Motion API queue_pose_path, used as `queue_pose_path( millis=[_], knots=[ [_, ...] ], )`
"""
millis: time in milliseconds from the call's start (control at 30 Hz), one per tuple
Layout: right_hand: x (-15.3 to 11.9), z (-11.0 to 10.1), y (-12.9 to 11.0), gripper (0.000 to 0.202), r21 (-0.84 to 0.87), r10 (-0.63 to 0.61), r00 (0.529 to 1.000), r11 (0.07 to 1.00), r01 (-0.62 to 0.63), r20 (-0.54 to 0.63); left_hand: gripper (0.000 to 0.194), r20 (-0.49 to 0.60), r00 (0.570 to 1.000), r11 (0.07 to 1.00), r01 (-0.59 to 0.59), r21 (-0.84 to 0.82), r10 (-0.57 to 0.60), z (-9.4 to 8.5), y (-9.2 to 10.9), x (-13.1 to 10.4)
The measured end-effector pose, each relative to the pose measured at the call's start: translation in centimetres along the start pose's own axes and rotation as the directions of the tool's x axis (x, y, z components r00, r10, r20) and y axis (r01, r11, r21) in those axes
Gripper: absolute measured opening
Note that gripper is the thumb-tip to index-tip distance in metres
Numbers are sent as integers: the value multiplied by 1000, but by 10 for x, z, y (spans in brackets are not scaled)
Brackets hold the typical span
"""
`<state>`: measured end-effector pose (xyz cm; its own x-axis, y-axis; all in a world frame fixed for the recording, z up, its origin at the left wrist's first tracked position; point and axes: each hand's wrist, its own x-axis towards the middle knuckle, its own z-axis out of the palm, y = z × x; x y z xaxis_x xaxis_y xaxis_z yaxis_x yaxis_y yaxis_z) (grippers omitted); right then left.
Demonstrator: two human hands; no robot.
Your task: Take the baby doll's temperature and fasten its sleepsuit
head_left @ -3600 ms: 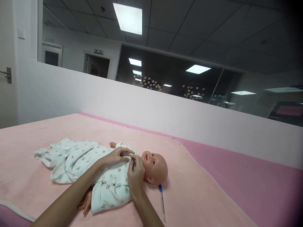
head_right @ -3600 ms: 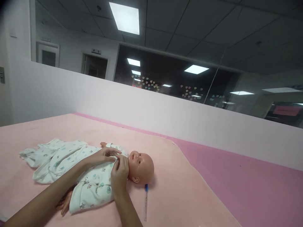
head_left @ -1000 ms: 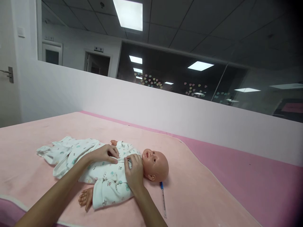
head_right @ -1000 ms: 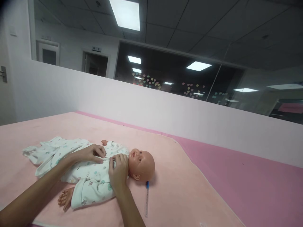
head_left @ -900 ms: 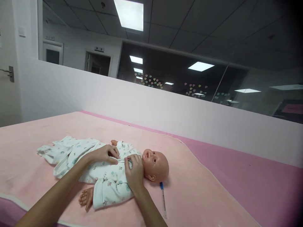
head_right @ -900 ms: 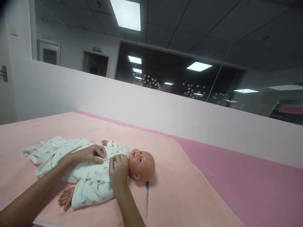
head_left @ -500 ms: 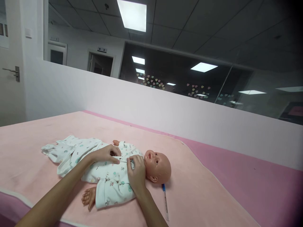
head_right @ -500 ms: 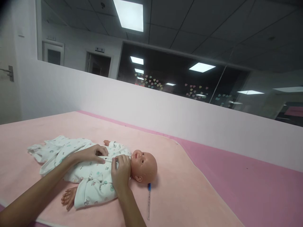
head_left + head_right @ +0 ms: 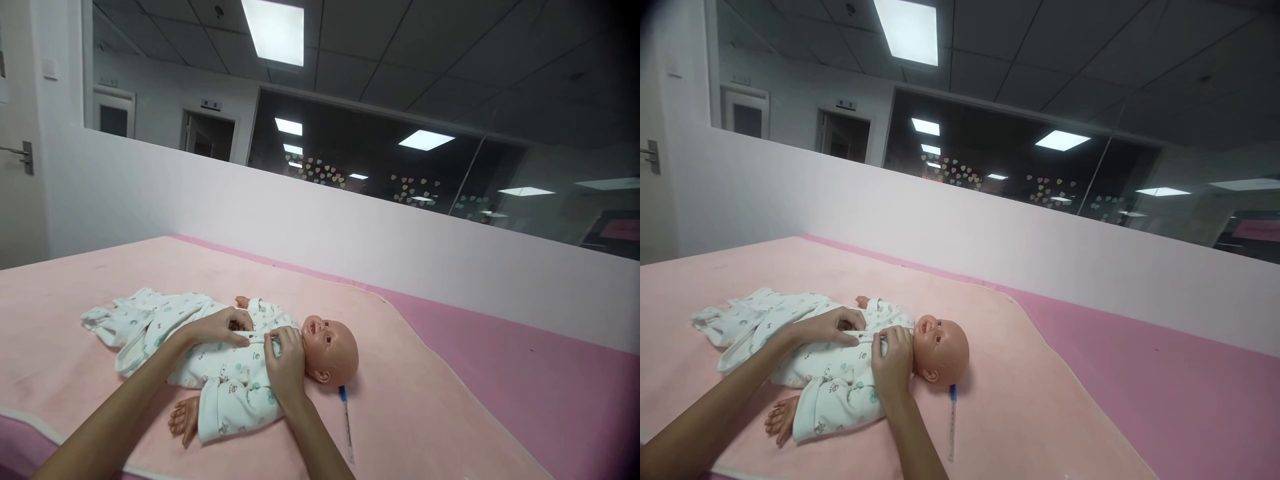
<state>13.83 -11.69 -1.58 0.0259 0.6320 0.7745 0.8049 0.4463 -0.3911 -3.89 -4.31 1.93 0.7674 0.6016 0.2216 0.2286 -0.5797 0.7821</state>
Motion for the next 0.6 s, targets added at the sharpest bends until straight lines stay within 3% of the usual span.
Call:
queue_pose_path(
  millis=[233, 600],
  knots=[
    [0, 1, 0, 12, 5, 15, 1000, 1000, -16, 19, 14, -62, 998, 998, 25, 63, -21, 5, -3, 3],
    [1, 0, 0, 13, 20, 27, 1000, 999, -27, 6, 30, -6, 999, 999, 38, 15, -37, 2, 4, -1]
  ],
)
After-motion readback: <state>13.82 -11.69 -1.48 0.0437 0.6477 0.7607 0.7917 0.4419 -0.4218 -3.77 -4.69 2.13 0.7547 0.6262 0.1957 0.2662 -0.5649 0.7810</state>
